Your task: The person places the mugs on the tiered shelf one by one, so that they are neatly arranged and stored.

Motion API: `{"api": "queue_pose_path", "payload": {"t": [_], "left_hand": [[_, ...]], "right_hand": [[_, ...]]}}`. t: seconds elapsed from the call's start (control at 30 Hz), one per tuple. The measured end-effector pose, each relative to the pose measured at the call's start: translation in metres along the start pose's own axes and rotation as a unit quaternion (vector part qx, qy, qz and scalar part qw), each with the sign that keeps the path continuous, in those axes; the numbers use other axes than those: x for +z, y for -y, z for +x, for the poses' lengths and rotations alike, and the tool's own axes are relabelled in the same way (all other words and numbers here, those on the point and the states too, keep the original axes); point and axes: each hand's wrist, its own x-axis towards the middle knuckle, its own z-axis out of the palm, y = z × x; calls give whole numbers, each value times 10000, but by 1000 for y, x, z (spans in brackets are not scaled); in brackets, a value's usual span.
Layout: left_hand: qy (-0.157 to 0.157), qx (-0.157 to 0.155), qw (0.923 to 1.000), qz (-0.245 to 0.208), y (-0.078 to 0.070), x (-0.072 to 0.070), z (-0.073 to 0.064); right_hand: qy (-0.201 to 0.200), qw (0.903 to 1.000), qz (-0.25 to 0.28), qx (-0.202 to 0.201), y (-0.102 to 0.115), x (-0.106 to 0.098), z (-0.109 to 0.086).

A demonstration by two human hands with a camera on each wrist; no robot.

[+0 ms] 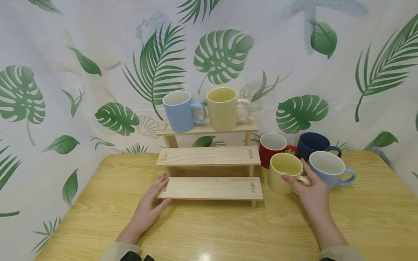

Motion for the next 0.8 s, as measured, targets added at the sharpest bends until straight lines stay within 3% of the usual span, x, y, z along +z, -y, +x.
{"api": "queue_pose_path", "payload": {"t": [0.4,0.63,0.8], "left_hand": [[16,-61,10000,4,-2,-1,0],[14,-75,10000,3,-2,0,0],[31,-100,9999,26,-2,-1,1]], "right_hand": [[-51,9993,331,188,7,-5,-2],[-215,9996,51,199,19,-13,-4],[-380,9983,435,70,30,-19,-6]]}}
